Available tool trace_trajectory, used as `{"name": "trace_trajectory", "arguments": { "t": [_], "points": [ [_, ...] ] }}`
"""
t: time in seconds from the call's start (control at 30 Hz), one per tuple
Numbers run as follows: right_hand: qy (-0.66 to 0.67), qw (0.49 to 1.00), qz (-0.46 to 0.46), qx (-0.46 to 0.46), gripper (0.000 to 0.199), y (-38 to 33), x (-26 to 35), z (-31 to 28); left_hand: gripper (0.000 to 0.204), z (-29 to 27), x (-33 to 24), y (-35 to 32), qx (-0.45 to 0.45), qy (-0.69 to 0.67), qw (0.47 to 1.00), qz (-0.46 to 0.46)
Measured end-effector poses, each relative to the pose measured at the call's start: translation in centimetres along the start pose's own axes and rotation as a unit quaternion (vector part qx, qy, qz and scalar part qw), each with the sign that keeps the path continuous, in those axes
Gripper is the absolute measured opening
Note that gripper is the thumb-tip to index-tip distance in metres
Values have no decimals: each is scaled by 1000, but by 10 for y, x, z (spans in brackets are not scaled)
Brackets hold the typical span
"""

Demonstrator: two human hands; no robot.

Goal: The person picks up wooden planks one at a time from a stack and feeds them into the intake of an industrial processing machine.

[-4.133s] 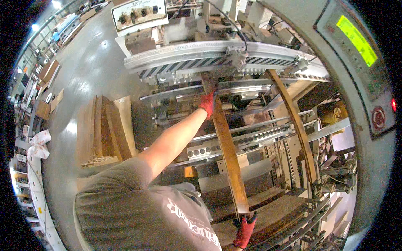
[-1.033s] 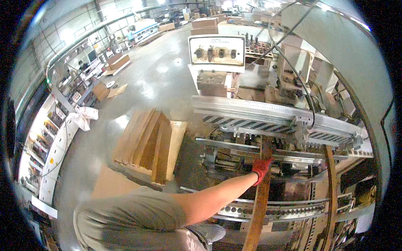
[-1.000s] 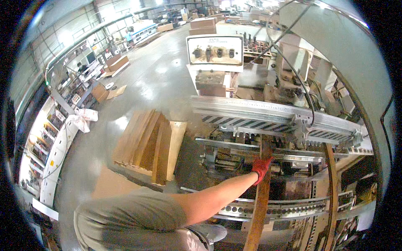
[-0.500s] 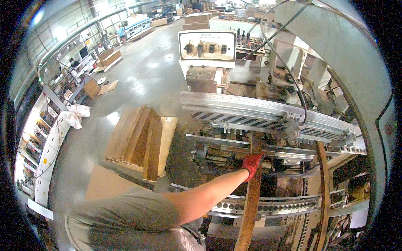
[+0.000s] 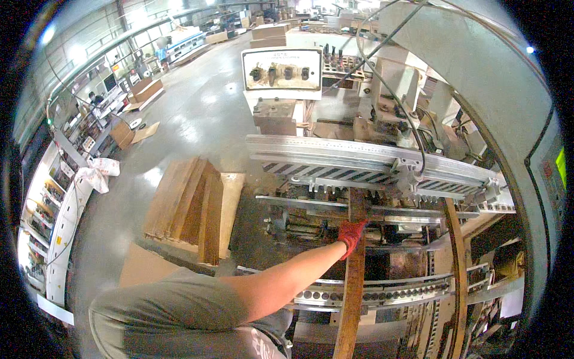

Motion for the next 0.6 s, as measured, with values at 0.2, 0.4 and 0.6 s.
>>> {"name": "trace_trajectory", "arguments": {
  "t": [0.2, 0.4, 0.6],
  "points": [
    [7, 1000, -17, 11, 44, 2, 0, -1, 75, 0, 43, 35, 24, -32, 999, 22],
    [3, 1000, 26, -2, 45, -9, -9, 3, 57, -11, 3, -9, 50, -78, 992, 85],
    [8, 1000, 20, -7, 46, -7, -11, 3, 70, 13, 32, 26, 65, 57, 989, 124]
  ]
}}
Point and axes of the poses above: each hand's wrist, its own y-axis towards the middle knuckle, its own z-axis out of the palm, x = y × z, the point moved 2 cm from there along y, towards the middle knuckle, and after that the axes turned 6 degrees about -x, right-handed, at the moved point
